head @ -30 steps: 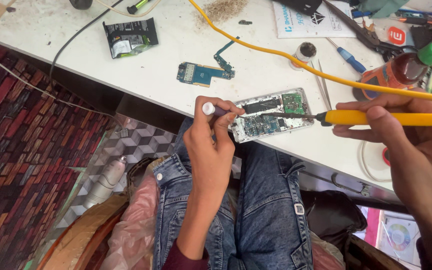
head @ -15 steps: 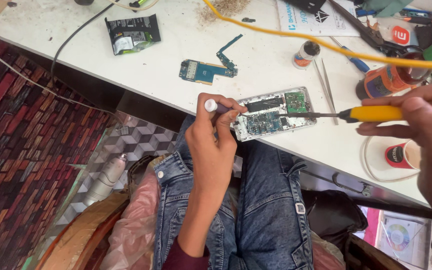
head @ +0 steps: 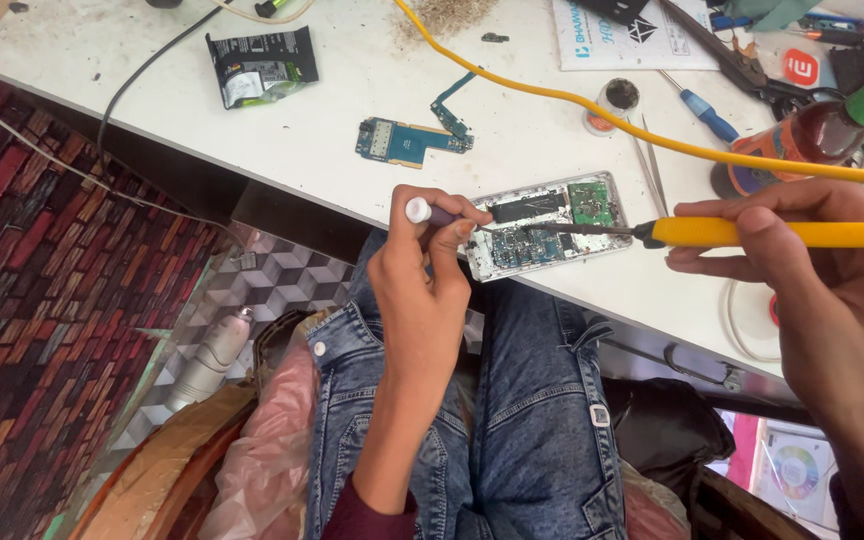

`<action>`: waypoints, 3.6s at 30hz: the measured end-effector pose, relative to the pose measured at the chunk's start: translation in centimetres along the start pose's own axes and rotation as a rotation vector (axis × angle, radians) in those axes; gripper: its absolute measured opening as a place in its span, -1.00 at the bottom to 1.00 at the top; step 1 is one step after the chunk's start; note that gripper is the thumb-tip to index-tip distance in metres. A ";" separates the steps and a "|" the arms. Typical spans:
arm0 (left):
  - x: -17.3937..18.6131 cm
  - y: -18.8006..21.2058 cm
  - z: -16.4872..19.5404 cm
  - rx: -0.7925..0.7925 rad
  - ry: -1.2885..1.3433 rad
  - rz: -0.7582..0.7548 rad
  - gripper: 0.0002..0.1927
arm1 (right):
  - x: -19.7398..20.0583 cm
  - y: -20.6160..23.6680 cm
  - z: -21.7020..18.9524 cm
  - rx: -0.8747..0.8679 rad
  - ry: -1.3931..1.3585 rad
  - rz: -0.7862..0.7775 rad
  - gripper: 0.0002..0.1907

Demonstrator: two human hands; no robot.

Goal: The person uses a soldering iron to work on a disassembled smartphone motherboard, applying flux from a small bottle to specific areas while heating components. The person holds the motherboard steady with one hand and manipulates the soldering iron with the other.

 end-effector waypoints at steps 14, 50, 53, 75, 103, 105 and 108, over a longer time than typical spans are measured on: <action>0.1 0.0 -0.2 0.006 -0.025 -0.008 -0.90 | 0.0 -0.1 0.2 0.032 0.001 0.043 -0.88; 0.3 0.3 -0.2 -0.035 -0.025 -0.011 -0.88 | 1.3 -0.6 0.9 0.042 0.213 0.009 -0.82; 0.3 0.4 -0.2 -0.035 -0.025 -0.012 -0.88 | 1.3 -0.7 1.0 0.040 0.188 0.005 -0.82; 0.4 0.2 -0.4 -0.009 -0.050 -0.022 -0.91 | 1.3 -0.6 1.5 0.011 0.249 -0.037 -0.80; 0.9 0.5 -0.3 -0.008 -0.024 -0.015 -0.91 | 0.3 1.4 1.3 0.138 0.141 -0.100 -0.77; 0.9 0.5 -0.3 -0.018 -0.029 -0.006 -0.91 | 0.2 1.2 1.4 0.135 0.097 -0.107 -0.77; 0.9 0.5 -0.3 -0.054 -0.014 -0.008 -0.91 | 0.1 1.3 1.3 0.150 0.071 -0.124 -0.78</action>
Point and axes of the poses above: each hand's wrist, its own y-axis away from the middle knuckle, its own x-axis out of the back of the hand, z = x × y, the point moved 4 cm from there along -y, towards the middle knuckle, and after that the axes turned 4 degrees about y, right-handed, at the moved point
